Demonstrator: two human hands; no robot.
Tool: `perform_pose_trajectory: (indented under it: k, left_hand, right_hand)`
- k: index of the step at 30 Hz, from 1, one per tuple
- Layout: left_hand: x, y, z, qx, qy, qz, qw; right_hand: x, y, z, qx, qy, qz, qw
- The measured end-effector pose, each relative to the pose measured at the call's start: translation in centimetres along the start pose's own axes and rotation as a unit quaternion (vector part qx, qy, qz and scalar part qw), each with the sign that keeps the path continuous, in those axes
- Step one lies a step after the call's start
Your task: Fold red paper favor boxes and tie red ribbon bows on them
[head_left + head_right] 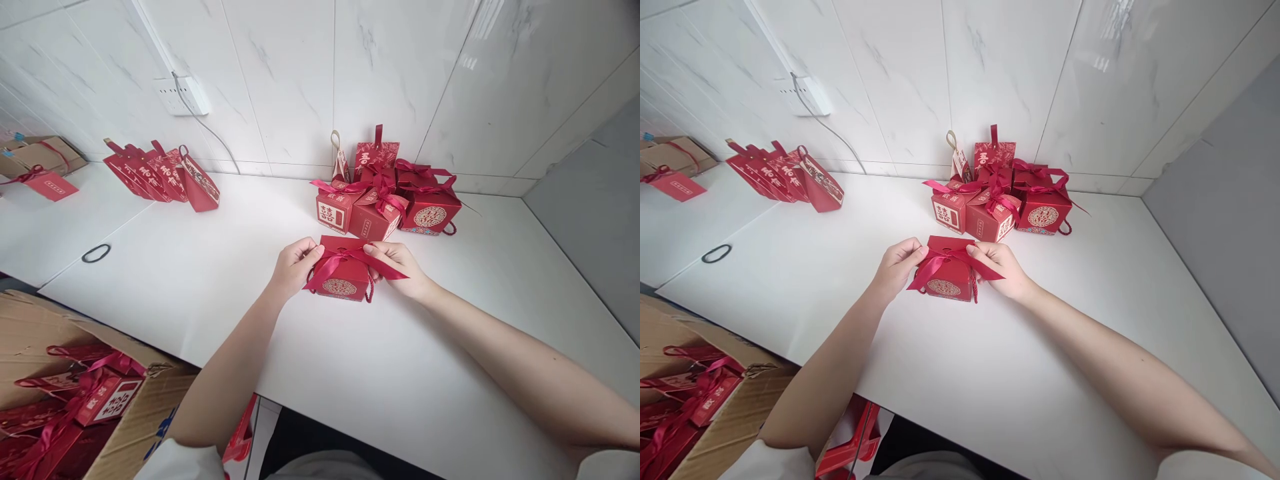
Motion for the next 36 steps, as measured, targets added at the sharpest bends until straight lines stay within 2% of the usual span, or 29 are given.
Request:
perform_pose_trajectory:
  k: [6, 11, 16, 18, 21, 24, 26, 28, 29, 31, 33, 36]
  left_hand:
    - [0.1, -0.1, 0.0, -0.022, 0.017, -0.017, 0.999]
    - [0.2, -0.2, -0.2, -0.039, 0.022, -0.01, 0.999]
    - [0.5, 0.5, -0.3, -0.035, 0.029, -0.025, 0.999]
    - [0.9, 1.3, -0.3, -0.032, 0.039, -0.012, 0.999]
    - [1.5, 2.5, -0.7, -0.022, 0.068, 0.023, 0.997]
    - [1.6, 2.7, -0.9, 0.024, 0.065, 0.042, 0.997]
    - [1.4, 2.6, -0.5, 0.051, 0.019, 0.084, 0.995]
    - [0.9, 2.3, 0.7, 0.087, -0.081, 0.135, 0.984]
    - [0.5, 2.0, 1.4, 0.112, -0.142, 0.151, 0.972]
    - [-0.5, 1.1, 2.6, 0.158, -0.239, 0.148, 0.947]
    - [-1.2, 0.3, 3.1, 0.187, -0.278, 0.131, 0.933]
    - [-1.6, -0.7, 3.4, 0.212, -0.275, 0.112, 0.931]
  right_hand:
    - [0.0, 0.1, 0.2, 0.015, 0.018, 0.019, 1.0]
    - [0.2, 0.1, 0.5, 0.006, 0.019, 0.03, 0.999]
    - [0.5, 0.4, 0.8, -0.011, 0.008, 0.01, 1.0]
    - [0.7, 0.9, 0.6, -0.013, -0.007, 0.014, 1.0]
    - [1.1, 1.9, 0.0, -0.016, -0.005, 0.064, 0.998]
    - [1.2, 2.2, -0.3, -0.033, -0.023, 0.092, 0.995]
    - [0.9, 2.2, -1.0, -0.063, -0.004, 0.111, 0.992]
    - [0.2, 2.0, -2.3, -0.119, 0.058, 0.133, 0.982]
    - [-0.2, 1.7, -3.0, -0.149, 0.087, 0.129, 0.977]
    - [-1.1, 0.9, -4.0, -0.201, 0.111, 0.087, 0.969]
    - [-1.7, 0.3, -4.8, -0.241, 0.129, 0.06, 0.96]
    - [-2.3, 0.0, -5.7, -0.279, 0.2, 0.068, 0.937]
Point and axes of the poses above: each hand's wrist, its own x-axis towards the middle knuckle, its own y-axis out of the back of the hand, z = x × y, the point moved 5 cm from there along x, towards the middle knuckle, and after that the axes turned 14 degrees about z, right-handed, at the moved point
